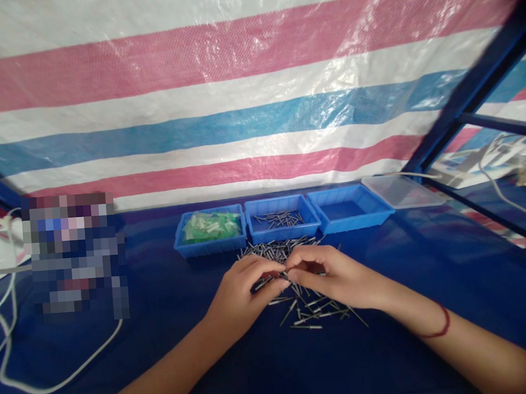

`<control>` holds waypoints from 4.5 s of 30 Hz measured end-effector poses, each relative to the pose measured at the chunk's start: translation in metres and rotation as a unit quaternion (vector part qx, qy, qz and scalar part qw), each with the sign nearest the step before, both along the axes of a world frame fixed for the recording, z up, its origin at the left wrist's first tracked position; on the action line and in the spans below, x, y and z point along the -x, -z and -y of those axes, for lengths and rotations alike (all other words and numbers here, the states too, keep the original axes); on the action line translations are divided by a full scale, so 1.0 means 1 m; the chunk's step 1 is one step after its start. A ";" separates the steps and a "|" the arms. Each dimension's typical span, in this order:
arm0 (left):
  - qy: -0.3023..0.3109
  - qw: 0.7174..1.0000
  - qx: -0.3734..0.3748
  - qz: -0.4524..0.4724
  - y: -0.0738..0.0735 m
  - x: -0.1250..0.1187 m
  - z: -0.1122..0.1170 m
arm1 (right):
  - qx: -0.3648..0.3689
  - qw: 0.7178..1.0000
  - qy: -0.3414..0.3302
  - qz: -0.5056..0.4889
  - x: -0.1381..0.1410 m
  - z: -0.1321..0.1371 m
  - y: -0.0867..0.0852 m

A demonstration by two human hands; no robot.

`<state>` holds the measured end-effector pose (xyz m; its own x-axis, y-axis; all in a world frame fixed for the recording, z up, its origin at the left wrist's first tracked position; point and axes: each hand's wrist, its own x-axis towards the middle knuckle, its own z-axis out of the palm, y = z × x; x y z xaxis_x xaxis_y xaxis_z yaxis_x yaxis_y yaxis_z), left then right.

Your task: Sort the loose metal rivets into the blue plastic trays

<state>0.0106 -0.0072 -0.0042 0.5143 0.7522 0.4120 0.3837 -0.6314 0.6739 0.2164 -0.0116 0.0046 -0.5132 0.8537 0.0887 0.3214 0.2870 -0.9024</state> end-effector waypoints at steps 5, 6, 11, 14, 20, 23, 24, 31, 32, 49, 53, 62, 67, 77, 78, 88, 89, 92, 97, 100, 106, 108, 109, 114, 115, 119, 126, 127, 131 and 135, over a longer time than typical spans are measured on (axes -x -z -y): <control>0.003 1.000 0.001 0.027 -0.002 -0.001 0.000 | 0.049 0.997 0.008 -0.064 0.007 0.002 0.002; -0.003 1.000 -0.008 0.029 -0.002 -0.001 0.000 | 0.066 0.995 0.003 -0.081 0.007 0.001 0.003; -0.031 0.998 -0.049 0.022 -0.003 0.000 0.001 | 0.119 0.986 -0.032 -0.115 0.007 -0.003 0.008; -0.034 0.998 -0.058 0.012 -0.002 0.002 0.000 | 0.120 0.983 -0.009 -0.137 0.008 -0.002 0.011; -0.040 0.998 -0.046 -0.020 -0.001 0.004 0.000 | 0.083 0.984 0.035 -0.154 0.010 0.003 0.011; -0.028 0.999 -0.029 -0.036 -0.002 0.003 0.001 | 0.023 0.989 0.030 -0.142 0.009 0.004 0.008; -0.023 0.999 -0.026 -0.040 -0.002 0.003 0.002 | -0.006 0.991 0.033 -0.132 0.009 0.004 0.006; 0.010 0.998 -0.025 -0.055 0.001 0.001 0.003 | -0.197 0.979 0.045 -0.032 0.010 0.006 -0.001; 0.007 0.998 -0.027 -0.051 0.001 0.001 0.004 | -0.217 0.975 0.048 -0.027 0.009 0.005 -0.002; -0.004 0.997 -0.052 -0.062 0.002 0.001 0.002 | -0.266 0.940 -0.002 0.214 -0.024 -0.015 -0.010; -0.008 0.996 -0.058 -0.069 0.002 0.003 0.001 | -0.215 0.923 -0.052 0.316 -0.017 -0.003 -0.009; 0.001 0.995 -0.055 -0.083 0.002 0.002 -0.001 | -0.223 0.866 -0.002 0.448 -0.007 0.005 -0.003; 0.002 0.995 -0.050 -0.091 0.005 0.003 -0.003 | -0.270 0.839 0.004 0.472 0.001 0.009 -0.002; -0.018 0.995 -0.038 -0.092 0.003 0.002 -0.003 | -0.221 0.928 0.077 0.290 0.001 0.010 -0.003; -0.018 0.995 -0.036 -0.090 0.003 0.002 -0.003 | -0.206 0.945 0.075 0.242 0.002 0.010 -0.003; -0.029 0.998 -0.024 -0.045 0.000 0.000 -0.001 | -0.146 0.983 0.077 0.076 0.013 0.014 0.001; -0.030 0.998 -0.027 -0.041 0.000 0.000 -0.001 | -0.140 0.984 0.076 0.076 0.012 0.014 0.001; -0.024 0.999 -0.036 -0.032 0.000 0.002 -0.001 | -0.138 0.986 0.063 0.076 0.011 0.013 0.001; -0.019 0.998 -0.048 -0.026 0.001 0.003 -0.003 | -0.174 0.980 0.086 0.051 0.012 0.012 0.001; -0.015 0.998 -0.050 -0.027 0.001 0.003 -0.003 | -0.195 0.976 0.089 0.027 0.012 0.015 -0.001; 0.010 0.998 -0.026 -0.049 0.000 0.002 -0.002 | -0.202 0.977 0.069 -0.013 0.012 0.020 -0.006; 0.028 0.997 -0.028 -0.072 0.000 0.002 -0.001 | -0.225 0.972 0.058 -0.012 0.012 0.019 -0.008; 0.034 0.995 -0.030 -0.085 0.001 0.002 -0.001 | -0.242 0.969 0.051 -0.007 0.012 0.018 -0.009; -0.006 0.996 -0.035 -0.088 0.003 0.002 0.001 | -0.333 0.936 0.114 0.015 0.001 0.001 -0.013; -0.012 0.996 -0.034 -0.084 0.003 0.002 0.002 | -0.351 0.924 0.150 0.022 -0.003 -0.005 -0.013; -0.007 0.996 -0.025 -0.090 0.004 0.002 0.003 | -0.405 0.875 0.230 0.133 -0.021 -0.033 -0.008; 0.000 0.993 -0.028 -0.111 0.006 0.003 0.002 | -0.362 0.900 0.044 0.240 -0.025 -0.023 -0.010; -0.004 0.993 -0.029 -0.112 0.005 0.003 0.001 | -0.338 0.908 -0.003 0.245 -0.023 -0.017 -0.011; -0.007 0.992 -0.029 -0.125 0.005 0.004 -0.002 | -0.299 0.908 -0.083 0.282 -0.010 -0.001 -0.009; -0.003 0.989 -0.029 -0.143 0.004 0.004 -0.003 | -0.315 0.892 -0.081 0.315 0.000 0.001 -0.001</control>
<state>0.0069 -0.0039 -0.0082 0.6122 0.7348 0.2920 0.5574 -0.6630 0.4998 0.2166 -0.0121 0.0058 -0.7432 0.6457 0.1752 0.6151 0.7625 -0.2007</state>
